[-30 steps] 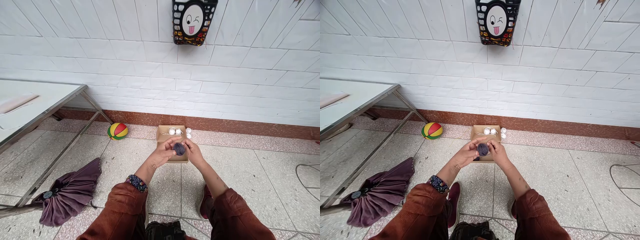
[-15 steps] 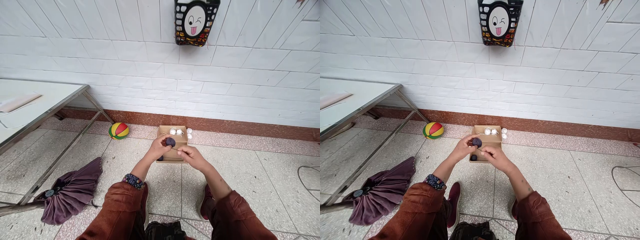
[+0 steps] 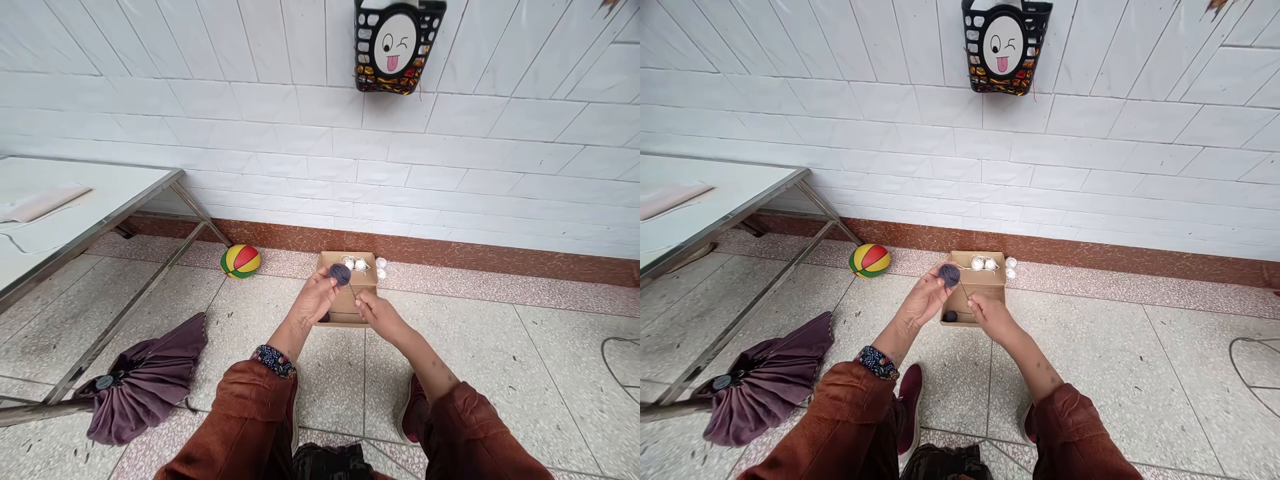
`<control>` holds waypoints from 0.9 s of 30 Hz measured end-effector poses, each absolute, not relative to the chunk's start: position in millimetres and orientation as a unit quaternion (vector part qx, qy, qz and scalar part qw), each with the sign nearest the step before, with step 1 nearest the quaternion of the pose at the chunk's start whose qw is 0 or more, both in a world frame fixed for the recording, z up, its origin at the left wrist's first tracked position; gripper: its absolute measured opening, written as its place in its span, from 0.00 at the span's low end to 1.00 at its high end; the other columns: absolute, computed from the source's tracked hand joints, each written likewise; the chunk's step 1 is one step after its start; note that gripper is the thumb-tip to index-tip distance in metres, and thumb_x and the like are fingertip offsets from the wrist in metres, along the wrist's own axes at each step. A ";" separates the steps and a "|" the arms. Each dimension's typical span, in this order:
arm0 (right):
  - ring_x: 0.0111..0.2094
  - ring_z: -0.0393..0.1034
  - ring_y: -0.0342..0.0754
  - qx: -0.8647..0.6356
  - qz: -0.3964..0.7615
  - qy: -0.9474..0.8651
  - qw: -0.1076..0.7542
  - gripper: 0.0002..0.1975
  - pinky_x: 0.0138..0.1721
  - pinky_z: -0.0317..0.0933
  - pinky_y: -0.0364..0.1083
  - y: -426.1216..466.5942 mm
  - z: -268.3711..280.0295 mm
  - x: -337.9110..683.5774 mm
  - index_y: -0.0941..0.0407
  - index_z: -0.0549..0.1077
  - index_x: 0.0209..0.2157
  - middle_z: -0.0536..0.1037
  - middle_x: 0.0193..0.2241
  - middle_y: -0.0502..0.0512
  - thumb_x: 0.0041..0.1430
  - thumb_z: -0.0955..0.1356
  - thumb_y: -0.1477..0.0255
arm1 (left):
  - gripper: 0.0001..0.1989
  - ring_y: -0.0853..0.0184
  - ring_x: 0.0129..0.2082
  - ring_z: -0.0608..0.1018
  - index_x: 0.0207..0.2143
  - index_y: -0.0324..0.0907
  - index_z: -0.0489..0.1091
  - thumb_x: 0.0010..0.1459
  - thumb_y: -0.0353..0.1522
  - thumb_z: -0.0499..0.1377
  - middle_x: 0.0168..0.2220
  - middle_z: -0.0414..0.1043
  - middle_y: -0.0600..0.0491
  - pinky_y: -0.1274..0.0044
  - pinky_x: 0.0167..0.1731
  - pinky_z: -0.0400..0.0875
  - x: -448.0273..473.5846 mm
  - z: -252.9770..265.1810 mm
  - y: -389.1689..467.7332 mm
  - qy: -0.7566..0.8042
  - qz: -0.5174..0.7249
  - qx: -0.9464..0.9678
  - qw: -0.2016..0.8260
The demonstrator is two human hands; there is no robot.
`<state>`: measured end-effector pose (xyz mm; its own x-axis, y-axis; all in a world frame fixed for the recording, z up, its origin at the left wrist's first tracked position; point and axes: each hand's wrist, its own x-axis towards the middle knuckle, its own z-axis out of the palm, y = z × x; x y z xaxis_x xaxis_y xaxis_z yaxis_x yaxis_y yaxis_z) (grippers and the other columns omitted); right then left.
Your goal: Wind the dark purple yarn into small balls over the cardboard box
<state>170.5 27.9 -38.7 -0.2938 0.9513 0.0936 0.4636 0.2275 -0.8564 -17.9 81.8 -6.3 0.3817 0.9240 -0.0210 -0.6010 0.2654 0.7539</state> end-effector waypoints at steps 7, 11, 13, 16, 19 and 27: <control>0.31 0.70 0.46 -0.388 0.330 -0.812 0.284 0.14 0.35 0.62 0.44 18.8 -9.3 167.0 0.54 0.71 0.34 0.76 0.30 0.51 0.72 0.60 0.66 | 0.20 0.64 0.46 0.75 0.46 0.42 0.77 0.48 0.30 0.66 0.46 0.76 0.51 0.72 0.51 0.65 -38.4 -11.3 96.2 0.377 0.528 0.423 0.633; 0.36 0.73 0.48 -0.413 0.279 -0.768 0.403 0.11 0.39 0.64 0.46 21.7 6.3 176.2 0.53 0.75 0.38 0.79 0.34 0.54 0.71 0.62 0.66 | 0.22 0.62 0.45 0.74 0.50 0.43 0.77 0.51 0.30 0.65 0.45 0.75 0.50 0.69 0.50 0.64 -38.0 -16.0 85.1 0.391 0.383 0.586 0.598; 0.35 0.73 0.49 -0.437 0.259 -0.742 0.438 0.10 0.38 0.65 0.46 25.3 5.1 181.0 0.53 0.75 0.38 0.79 0.33 0.54 0.70 0.63 0.66 | 0.29 0.64 0.40 0.74 0.58 0.46 0.71 0.51 0.30 0.65 0.42 0.73 0.51 0.70 0.45 0.66 -33.3 -18.6 77.0 0.352 0.301 0.627 0.626; 0.32 0.72 0.48 -0.474 0.250 -0.712 0.454 0.10 0.36 0.64 0.46 30.8 -4.0 184.0 0.53 0.75 0.35 0.78 0.30 0.53 0.68 0.65 0.66 | 0.43 0.68 0.35 0.73 0.69 0.52 0.53 0.53 0.31 0.67 0.38 0.71 0.54 0.73 0.39 0.67 -24.0 -19.4 66.5 0.260 0.247 0.620 0.698; 0.29 0.70 0.47 -0.499 0.280 -0.690 0.443 0.11 0.34 0.63 0.45 34.3 -15.0 181.3 0.54 0.73 0.32 0.76 0.28 0.51 0.68 0.64 0.65 | 0.45 0.67 0.38 0.74 0.69 0.56 0.50 0.53 0.33 0.68 0.40 0.72 0.53 0.74 0.38 0.68 -17.6 -15.5 61.9 0.213 0.261 0.556 0.760; 0.31 0.70 0.47 -0.510 0.322 -0.703 0.377 0.13 0.34 0.62 0.44 34.3 -37.0 170.2 0.55 0.72 0.35 0.75 0.28 0.51 0.69 0.61 0.66 | 0.21 0.66 0.41 0.75 0.44 0.42 0.76 0.46 0.34 0.72 0.46 0.75 0.48 0.76 0.38 0.69 -18.8 -10.0 65.3 0.296 0.382 0.402 0.778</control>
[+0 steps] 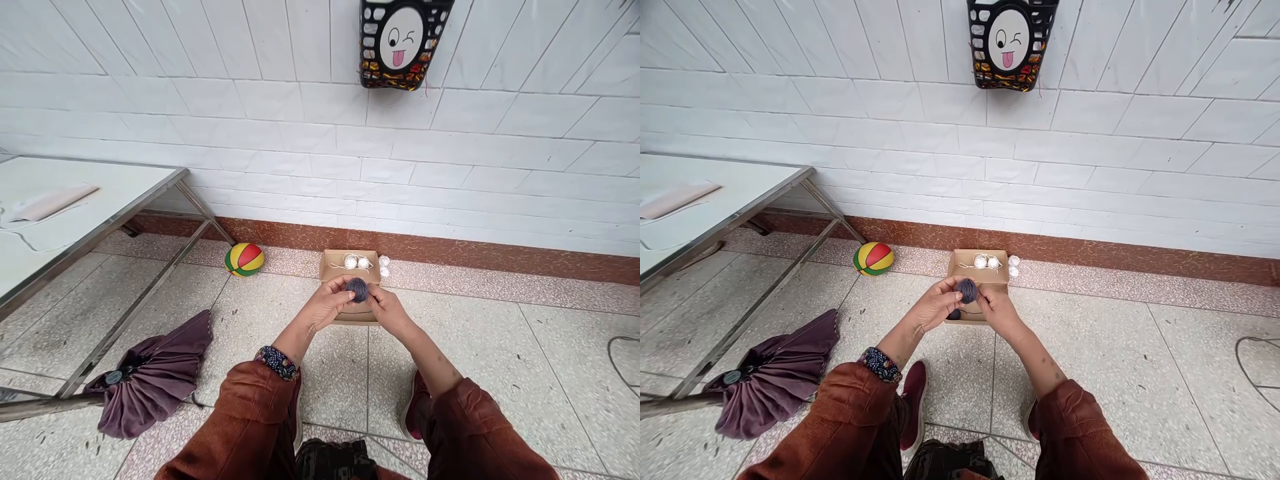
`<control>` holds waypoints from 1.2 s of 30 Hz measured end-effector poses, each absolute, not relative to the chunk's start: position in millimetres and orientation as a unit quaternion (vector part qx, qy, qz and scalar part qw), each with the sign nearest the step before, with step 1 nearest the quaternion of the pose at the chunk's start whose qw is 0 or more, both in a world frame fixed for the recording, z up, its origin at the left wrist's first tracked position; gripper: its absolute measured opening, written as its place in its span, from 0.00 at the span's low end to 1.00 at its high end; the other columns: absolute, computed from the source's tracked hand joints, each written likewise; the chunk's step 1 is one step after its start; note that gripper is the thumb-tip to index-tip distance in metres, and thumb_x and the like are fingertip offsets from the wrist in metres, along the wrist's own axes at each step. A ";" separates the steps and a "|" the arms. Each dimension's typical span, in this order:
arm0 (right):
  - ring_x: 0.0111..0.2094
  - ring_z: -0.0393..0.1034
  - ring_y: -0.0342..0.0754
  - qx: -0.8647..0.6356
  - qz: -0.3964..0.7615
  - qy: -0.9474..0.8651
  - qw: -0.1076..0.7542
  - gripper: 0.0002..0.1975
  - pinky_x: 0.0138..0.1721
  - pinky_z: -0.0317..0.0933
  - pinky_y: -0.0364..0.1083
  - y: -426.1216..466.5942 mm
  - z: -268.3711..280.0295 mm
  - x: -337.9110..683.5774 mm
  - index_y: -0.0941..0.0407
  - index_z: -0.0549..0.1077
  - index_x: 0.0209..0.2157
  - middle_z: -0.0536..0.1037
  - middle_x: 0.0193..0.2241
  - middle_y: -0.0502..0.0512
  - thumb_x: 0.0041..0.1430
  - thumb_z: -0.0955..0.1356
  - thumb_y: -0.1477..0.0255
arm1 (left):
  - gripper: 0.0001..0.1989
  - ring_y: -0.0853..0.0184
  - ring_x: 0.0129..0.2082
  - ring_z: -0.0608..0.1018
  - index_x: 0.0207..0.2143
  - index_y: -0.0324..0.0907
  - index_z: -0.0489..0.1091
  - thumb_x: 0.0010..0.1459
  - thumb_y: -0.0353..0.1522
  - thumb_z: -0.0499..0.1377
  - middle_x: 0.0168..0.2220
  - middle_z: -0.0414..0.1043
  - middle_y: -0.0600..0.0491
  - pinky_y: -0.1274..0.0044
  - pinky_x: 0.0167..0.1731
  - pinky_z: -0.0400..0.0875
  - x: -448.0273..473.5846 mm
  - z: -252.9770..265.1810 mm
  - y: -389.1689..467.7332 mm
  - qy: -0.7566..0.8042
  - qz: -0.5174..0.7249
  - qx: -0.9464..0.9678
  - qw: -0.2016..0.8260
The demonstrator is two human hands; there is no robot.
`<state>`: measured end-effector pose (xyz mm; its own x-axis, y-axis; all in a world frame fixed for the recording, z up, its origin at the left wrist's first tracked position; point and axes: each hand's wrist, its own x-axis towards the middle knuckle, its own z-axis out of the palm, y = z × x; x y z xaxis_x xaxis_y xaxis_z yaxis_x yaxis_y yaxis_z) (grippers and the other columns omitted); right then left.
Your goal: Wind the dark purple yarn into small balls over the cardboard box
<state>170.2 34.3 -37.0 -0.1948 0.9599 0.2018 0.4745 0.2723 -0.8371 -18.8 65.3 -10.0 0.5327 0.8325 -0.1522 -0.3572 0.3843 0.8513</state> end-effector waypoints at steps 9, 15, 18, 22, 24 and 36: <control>0.32 0.69 0.47 -0.426 0.332 -0.755 0.373 0.11 0.37 0.63 0.45 21.5 -7.4 173.6 0.54 0.73 0.34 0.76 0.31 0.52 0.69 0.63 0.65 | 0.22 0.63 0.40 0.77 0.45 0.42 0.77 0.44 0.30 0.71 0.41 0.76 0.50 0.70 0.45 0.70 -14.9 -15.5 74.0 0.404 0.419 0.573 0.577; 0.31 0.68 0.47 -0.486 0.296 -0.674 0.471 0.10 0.35 0.61 0.45 30.3 -5.6 184.0 0.54 0.72 0.33 0.75 0.30 0.52 0.67 0.64 0.65 | 0.27 0.66 0.36 0.75 0.52 0.44 0.75 0.46 0.30 0.70 0.41 0.75 0.50 0.72 0.39 0.70 -10.6 -16.1 61.5 0.363 0.338 0.614 0.614; 0.31 0.67 0.47 -0.522 0.289 -0.653 0.466 0.11 0.35 0.61 0.45 37.0 -19.1 185.5 0.54 0.71 0.31 0.73 0.28 0.51 0.67 0.64 0.64 | 0.33 0.65 0.40 0.76 0.58 0.46 0.70 0.47 0.30 0.70 0.42 0.76 0.50 0.71 0.44 0.69 -6.7 -11.4 56.1 0.295 0.336 0.555 0.701; 0.29 0.67 0.47 -0.539 0.314 -0.661 0.417 0.12 0.33 0.61 0.45 38.8 -34.6 180.7 0.54 0.70 0.32 0.73 0.27 0.51 0.67 0.62 0.65 | 0.24 0.63 0.47 0.75 0.49 0.43 0.75 0.47 0.31 0.71 0.48 0.76 0.47 0.70 0.52 0.66 -2.5 -6.4 57.9 0.282 0.394 0.475 0.735; 0.31 0.68 0.48 -0.527 0.315 -0.685 0.392 0.11 0.34 0.61 0.45 36.2 -36.8 176.2 0.54 0.70 0.33 0.74 0.28 0.51 0.67 0.61 0.65 | 0.21 0.63 0.47 0.75 0.46 0.42 0.76 0.47 0.31 0.71 0.46 0.76 0.48 0.70 0.53 0.65 -2.6 -7.1 62.2 0.298 0.431 0.450 0.723; 0.30 0.67 0.47 -0.472 0.339 -0.687 0.437 0.13 0.34 0.62 0.45 25.0 -1.0 184.4 0.54 0.73 0.35 0.74 0.28 0.52 0.68 0.63 0.62 | 0.25 0.64 0.38 0.76 0.47 0.42 0.75 0.43 0.29 0.70 0.41 0.76 0.50 0.70 0.43 0.69 -6.5 -24.2 68.6 0.383 0.369 0.581 0.615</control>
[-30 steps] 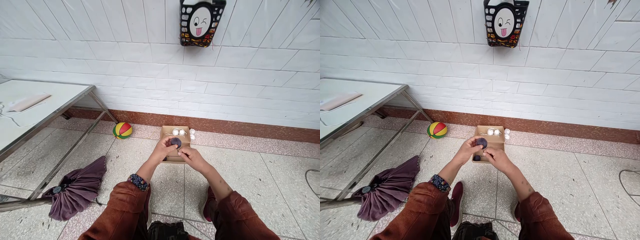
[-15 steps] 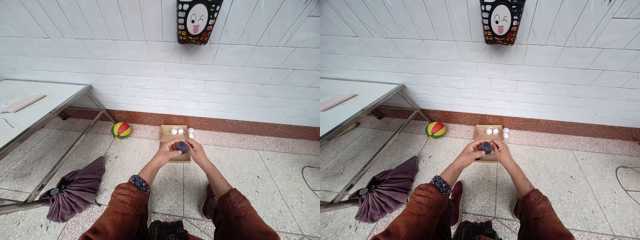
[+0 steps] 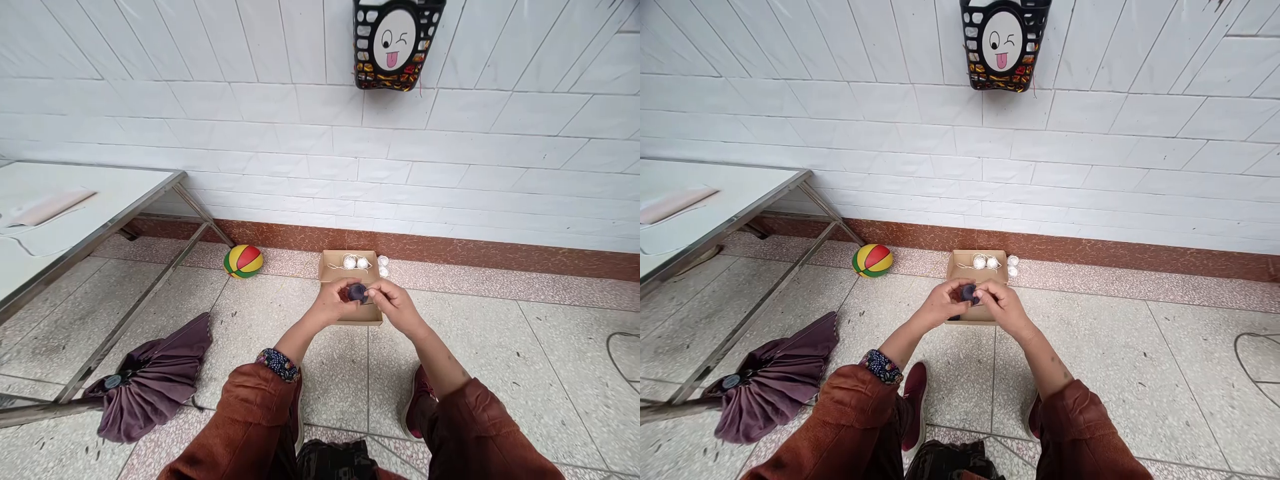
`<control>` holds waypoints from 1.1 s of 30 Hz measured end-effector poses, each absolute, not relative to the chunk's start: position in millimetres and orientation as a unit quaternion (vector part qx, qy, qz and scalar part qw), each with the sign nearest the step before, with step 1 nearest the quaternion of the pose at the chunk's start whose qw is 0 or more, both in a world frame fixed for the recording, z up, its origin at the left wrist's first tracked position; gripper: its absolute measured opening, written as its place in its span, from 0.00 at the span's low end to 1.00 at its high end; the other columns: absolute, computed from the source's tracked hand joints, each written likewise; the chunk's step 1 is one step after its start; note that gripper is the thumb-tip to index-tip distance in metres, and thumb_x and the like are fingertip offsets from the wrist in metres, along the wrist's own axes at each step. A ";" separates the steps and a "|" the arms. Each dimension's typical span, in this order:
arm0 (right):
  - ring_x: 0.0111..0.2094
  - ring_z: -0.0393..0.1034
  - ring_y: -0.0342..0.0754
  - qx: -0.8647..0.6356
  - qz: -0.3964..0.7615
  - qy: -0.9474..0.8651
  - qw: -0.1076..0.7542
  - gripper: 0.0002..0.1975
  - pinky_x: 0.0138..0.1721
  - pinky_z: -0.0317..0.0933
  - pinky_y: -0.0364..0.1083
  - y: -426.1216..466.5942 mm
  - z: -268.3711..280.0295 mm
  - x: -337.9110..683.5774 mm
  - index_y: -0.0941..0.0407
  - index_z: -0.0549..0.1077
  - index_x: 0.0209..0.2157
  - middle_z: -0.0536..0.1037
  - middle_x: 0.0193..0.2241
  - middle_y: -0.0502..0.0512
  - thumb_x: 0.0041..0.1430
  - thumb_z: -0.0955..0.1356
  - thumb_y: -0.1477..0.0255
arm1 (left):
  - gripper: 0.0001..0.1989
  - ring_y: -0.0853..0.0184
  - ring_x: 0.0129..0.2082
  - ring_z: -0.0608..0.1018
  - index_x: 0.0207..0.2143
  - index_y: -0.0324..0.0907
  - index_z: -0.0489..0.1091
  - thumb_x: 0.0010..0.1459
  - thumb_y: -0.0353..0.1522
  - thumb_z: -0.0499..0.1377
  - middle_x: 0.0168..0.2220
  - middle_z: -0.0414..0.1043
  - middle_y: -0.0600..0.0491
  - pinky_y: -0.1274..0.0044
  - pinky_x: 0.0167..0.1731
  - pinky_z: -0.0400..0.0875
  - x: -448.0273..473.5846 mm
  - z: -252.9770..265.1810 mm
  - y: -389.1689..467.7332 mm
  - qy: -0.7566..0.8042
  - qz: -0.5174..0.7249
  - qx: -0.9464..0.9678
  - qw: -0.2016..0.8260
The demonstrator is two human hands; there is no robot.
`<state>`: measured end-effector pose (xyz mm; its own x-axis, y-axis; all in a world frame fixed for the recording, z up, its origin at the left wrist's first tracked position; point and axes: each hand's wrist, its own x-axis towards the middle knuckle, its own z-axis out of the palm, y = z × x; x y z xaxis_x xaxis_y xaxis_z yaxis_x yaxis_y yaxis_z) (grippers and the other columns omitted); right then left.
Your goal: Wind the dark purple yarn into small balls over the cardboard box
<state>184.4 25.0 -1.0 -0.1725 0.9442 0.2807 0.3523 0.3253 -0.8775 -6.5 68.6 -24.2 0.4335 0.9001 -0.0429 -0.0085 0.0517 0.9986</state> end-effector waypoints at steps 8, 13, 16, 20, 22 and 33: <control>0.29 0.67 0.47 -0.534 0.309 -0.657 0.433 0.12 0.33 0.61 0.45 40.4 -31.9 185.5 0.54 0.70 0.31 0.72 0.26 0.50 0.67 0.62 0.64 | 0.26 0.63 0.47 0.75 0.51 0.44 0.74 0.48 0.31 0.71 0.48 0.75 0.46 0.72 0.49 0.67 -2.2 -6.7 58.5 0.256 0.367 0.489 0.749; 0.32 0.69 0.48 -0.509 0.311 -0.715 0.364 0.11 0.35 0.62 0.45 33.6 -37.9 174.6 0.54 0.71 0.34 0.75 0.29 0.51 0.68 0.61 0.66 | 0.20 0.63 0.46 0.76 0.44 0.41 0.76 0.46 0.31 0.71 0.44 0.77 0.48 0.70 0.52 0.66 -6.1 -9.9 69.8 0.307 0.445 0.451 0.710; 0.31 0.68 0.46 -0.452 0.338 -0.754 0.337 0.13 0.36 0.61 0.45 25.8 -26.5 172.5 0.54 0.71 0.33 0.75 0.30 0.51 0.69 0.62 0.65 | 0.22 0.63 0.44 0.76 0.45 0.41 0.75 0.46 0.31 0.70 0.42 0.77 0.49 0.69 0.51 0.67 -10.2 -16.9 79.7 0.363 0.455 0.491 0.647; 0.28 0.67 0.45 -0.419 0.371 -0.742 0.369 0.14 0.33 0.61 0.44 19.0 -6.5 178.5 0.54 0.73 0.33 0.74 0.27 0.50 0.69 0.63 0.62 | 0.23 0.62 0.40 0.76 0.45 0.42 0.76 0.43 0.27 0.68 0.39 0.76 0.50 0.69 0.46 0.69 -12.8 -21.5 85.0 0.434 0.433 0.594 0.521; 0.30 0.68 0.46 -0.434 0.364 -0.713 0.413 0.13 0.34 0.61 0.44 19.7 -1.8 183.7 0.54 0.74 0.34 0.75 0.29 0.51 0.68 0.64 0.61 | 0.24 0.62 0.39 0.76 0.45 0.42 0.76 0.41 0.26 0.67 0.40 0.76 0.50 0.68 0.46 0.69 -11.4 -21.0 80.2 0.426 0.396 0.643 0.499; 0.28 0.66 0.46 -0.553 0.302 -0.642 0.437 0.13 0.32 0.59 0.44 37.1 -27.1 190.0 0.54 0.69 0.32 0.73 0.26 0.49 0.68 0.62 0.63 | 0.27 0.60 0.51 0.74 0.53 0.46 0.73 0.48 0.30 0.69 0.53 0.73 0.47 0.69 0.53 0.66 1.6 -7.2 55.4 0.259 0.360 0.535 0.719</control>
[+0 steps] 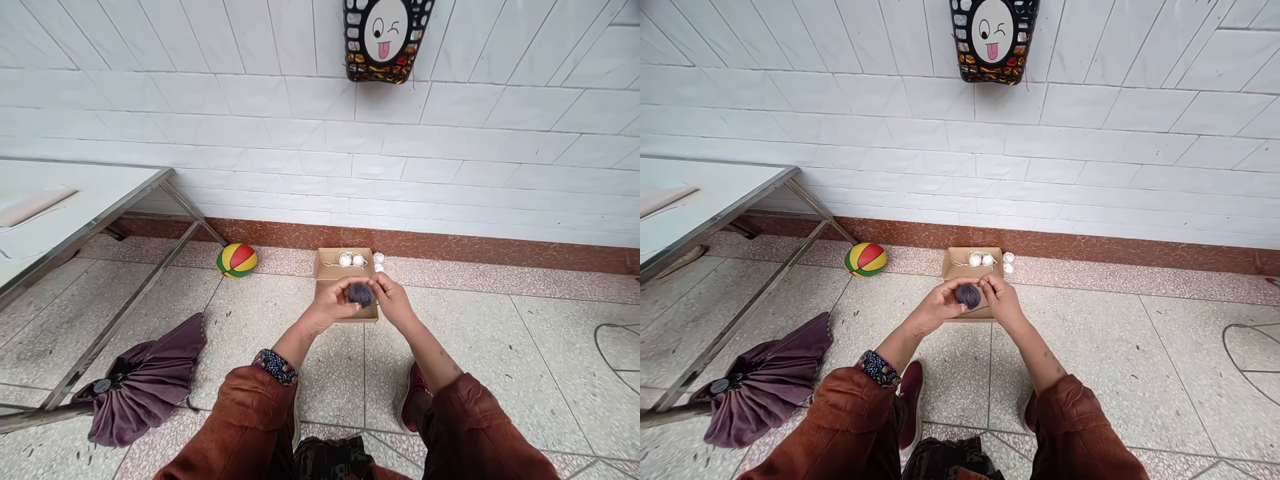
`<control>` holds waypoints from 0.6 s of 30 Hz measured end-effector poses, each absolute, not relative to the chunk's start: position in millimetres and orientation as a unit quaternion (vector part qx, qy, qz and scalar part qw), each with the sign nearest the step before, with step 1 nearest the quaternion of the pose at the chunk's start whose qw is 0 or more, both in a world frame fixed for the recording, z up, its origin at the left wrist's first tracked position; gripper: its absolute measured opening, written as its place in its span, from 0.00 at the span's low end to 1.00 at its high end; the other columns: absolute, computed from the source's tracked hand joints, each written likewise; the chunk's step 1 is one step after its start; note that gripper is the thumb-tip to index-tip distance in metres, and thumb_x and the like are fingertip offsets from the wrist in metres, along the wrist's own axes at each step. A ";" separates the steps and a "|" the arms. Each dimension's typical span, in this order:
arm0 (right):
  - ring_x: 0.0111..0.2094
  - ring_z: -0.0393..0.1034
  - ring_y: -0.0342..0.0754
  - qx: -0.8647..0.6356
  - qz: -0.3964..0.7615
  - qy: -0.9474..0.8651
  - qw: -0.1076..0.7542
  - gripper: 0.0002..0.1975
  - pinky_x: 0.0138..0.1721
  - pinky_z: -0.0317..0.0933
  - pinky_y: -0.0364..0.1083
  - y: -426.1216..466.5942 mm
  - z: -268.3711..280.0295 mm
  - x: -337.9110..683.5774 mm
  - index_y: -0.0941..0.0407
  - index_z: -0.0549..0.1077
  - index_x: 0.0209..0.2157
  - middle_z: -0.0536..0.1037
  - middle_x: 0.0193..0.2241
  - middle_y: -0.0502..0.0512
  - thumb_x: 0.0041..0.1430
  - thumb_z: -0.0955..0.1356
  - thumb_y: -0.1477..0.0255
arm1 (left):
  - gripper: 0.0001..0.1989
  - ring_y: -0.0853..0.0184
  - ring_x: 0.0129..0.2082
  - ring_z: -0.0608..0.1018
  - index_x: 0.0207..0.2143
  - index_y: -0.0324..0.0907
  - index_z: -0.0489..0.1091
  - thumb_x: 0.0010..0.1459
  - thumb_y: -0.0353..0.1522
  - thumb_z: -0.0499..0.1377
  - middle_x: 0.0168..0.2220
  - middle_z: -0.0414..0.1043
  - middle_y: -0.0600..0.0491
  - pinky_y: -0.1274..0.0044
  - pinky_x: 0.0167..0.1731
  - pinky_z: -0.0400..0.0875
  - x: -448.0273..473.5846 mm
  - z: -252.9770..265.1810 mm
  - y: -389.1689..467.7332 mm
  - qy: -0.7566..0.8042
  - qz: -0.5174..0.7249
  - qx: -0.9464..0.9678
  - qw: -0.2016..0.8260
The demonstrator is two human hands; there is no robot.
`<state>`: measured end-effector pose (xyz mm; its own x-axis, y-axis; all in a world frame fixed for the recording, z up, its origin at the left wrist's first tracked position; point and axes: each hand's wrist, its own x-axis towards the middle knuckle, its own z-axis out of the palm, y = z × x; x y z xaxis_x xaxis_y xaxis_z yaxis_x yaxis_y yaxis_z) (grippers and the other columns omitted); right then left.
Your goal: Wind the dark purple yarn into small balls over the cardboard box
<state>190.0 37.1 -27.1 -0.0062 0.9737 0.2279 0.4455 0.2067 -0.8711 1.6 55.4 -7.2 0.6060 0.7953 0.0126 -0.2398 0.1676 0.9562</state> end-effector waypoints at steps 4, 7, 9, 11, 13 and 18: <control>0.28 0.67 0.46 -0.518 0.314 -0.699 0.381 0.11 0.31 0.58 0.43 31.6 -29.8 180.2 0.54 0.69 0.32 0.73 0.26 0.50 0.68 0.61 0.67 | 0.23 0.61 0.49 0.75 0.48 0.42 0.75 0.48 0.32 0.69 0.48 0.76 0.48 0.69 0.55 0.65 -3.4 -9.4 64.7 0.327 0.413 0.498 0.688; 0.28 0.66 0.44 -0.454 0.336 -0.750 0.345 0.11 0.32 0.58 0.43 25.2 -23.0 174.9 0.54 0.70 0.32 0.72 0.27 0.49 0.68 0.62 0.67 | 0.22 0.61 0.46 0.77 0.47 0.40 0.74 0.47 0.32 0.68 0.45 0.77 0.48 0.68 0.53 0.67 -8.4 -12.3 71.5 0.393 0.419 0.525 0.628; 0.27 0.64 0.43 -0.427 0.356 -0.754 0.351 0.10 0.32 0.58 0.43 22.3 -15.6 174.3 0.54 0.71 0.33 0.72 0.27 0.49 0.68 0.63 0.67 | 0.22 0.61 0.45 0.77 0.48 0.40 0.74 0.48 0.32 0.67 0.44 0.77 0.48 0.68 0.51 0.68 -9.9 -14.9 74.7 0.422 0.408 0.561 0.584; 0.27 0.64 0.43 -0.423 0.370 -0.735 0.379 0.09 0.31 0.58 0.43 21.3 -8.9 176.4 0.54 0.72 0.34 0.73 0.27 0.49 0.66 0.65 0.66 | 0.23 0.60 0.45 0.77 0.48 0.40 0.75 0.47 0.32 0.66 0.45 0.77 0.48 0.68 0.50 0.69 -9.1 -18.2 75.8 0.429 0.391 0.602 0.549; 0.28 0.65 0.44 -0.427 0.384 -0.709 0.410 0.09 0.32 0.59 0.43 22.2 -5.1 180.4 0.54 0.74 0.34 0.74 0.28 0.50 0.65 0.66 0.65 | 0.23 0.60 0.45 0.77 0.48 0.41 0.75 0.46 0.31 0.65 0.45 0.76 0.48 0.68 0.49 0.69 -6.5 -21.5 74.5 0.423 0.378 0.630 0.530; 0.28 0.65 0.45 -0.458 0.407 -0.634 0.471 0.11 0.32 0.60 0.44 29.1 -8.9 188.4 0.54 0.73 0.32 0.73 0.26 0.50 0.63 0.68 0.62 | 0.33 0.66 0.36 0.75 0.57 0.42 0.68 0.46 0.28 0.65 0.42 0.75 0.50 0.72 0.40 0.68 -3.0 -22.0 67.1 0.405 0.336 0.637 0.564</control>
<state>188.4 29.1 -8.9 -0.1365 0.9649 0.2244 0.1983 0.2485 -0.9481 -3.0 67.1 -22.0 0.4471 0.8940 -0.0286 0.1369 -0.0368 0.9899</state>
